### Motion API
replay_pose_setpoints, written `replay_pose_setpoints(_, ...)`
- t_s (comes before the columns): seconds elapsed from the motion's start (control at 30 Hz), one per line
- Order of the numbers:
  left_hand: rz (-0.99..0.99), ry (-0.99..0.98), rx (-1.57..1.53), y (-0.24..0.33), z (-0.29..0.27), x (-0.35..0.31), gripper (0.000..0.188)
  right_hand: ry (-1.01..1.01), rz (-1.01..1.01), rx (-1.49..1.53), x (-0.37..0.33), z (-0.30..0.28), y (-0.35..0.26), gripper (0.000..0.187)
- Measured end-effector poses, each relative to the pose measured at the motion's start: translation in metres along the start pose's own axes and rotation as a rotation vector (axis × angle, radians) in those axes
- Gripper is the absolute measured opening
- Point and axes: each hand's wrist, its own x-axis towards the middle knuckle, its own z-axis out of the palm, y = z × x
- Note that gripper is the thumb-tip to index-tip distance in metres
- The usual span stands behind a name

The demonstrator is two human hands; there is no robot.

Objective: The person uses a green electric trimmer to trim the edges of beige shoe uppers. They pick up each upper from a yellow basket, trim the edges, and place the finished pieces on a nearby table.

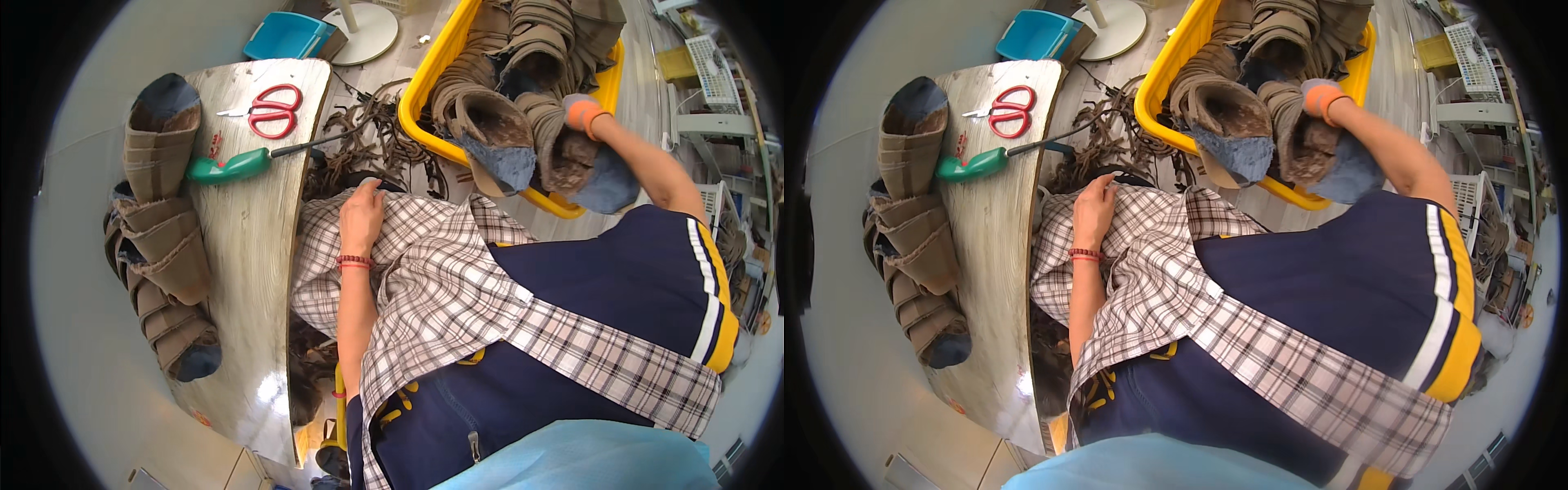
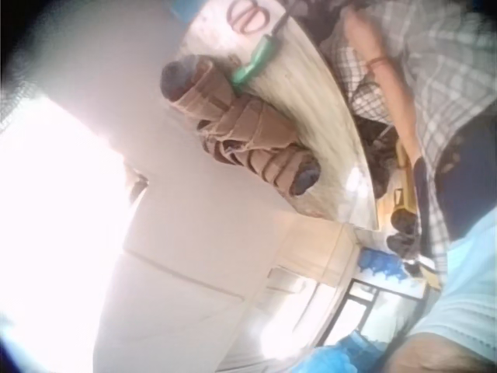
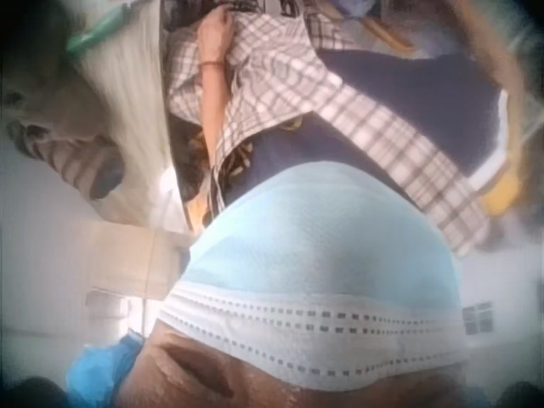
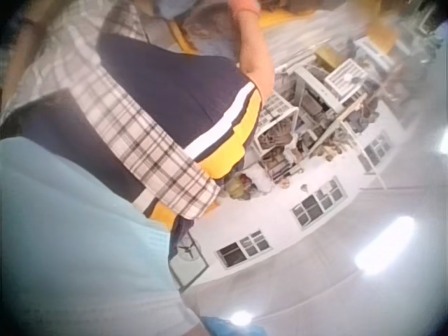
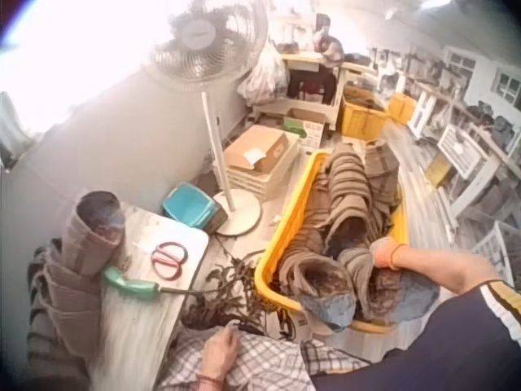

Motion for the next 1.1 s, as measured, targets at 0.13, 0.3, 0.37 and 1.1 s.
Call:
replay_pose_setpoints(0.13,0.028,0.026,-0.009,-0.005,0.001,-0.001,0.025,0.114,0.061,-0.123,-0.03,-0.053,0.024,0.023)
replay_pose_setpoints(0.3,0.124,0.128,-0.079,-0.014,0.012,-0.003,0.024,0.428,0.03,-0.265,-0.072,-0.132,0.052,0.025)
replay_pose_setpoints(0.37,0.163,0.174,-0.142,-0.018,0.019,-0.002,0.023,0.5,-0.073,-0.137,-0.075,-0.167,0.035,0.046)
replay_pose_setpoints(1.1,-0.243,1.434,-0.95,-0.089,-0.095,-0.225,0.043,1.311,-1.671,0.43,-0.048,-0.286,-0.57,0.048)
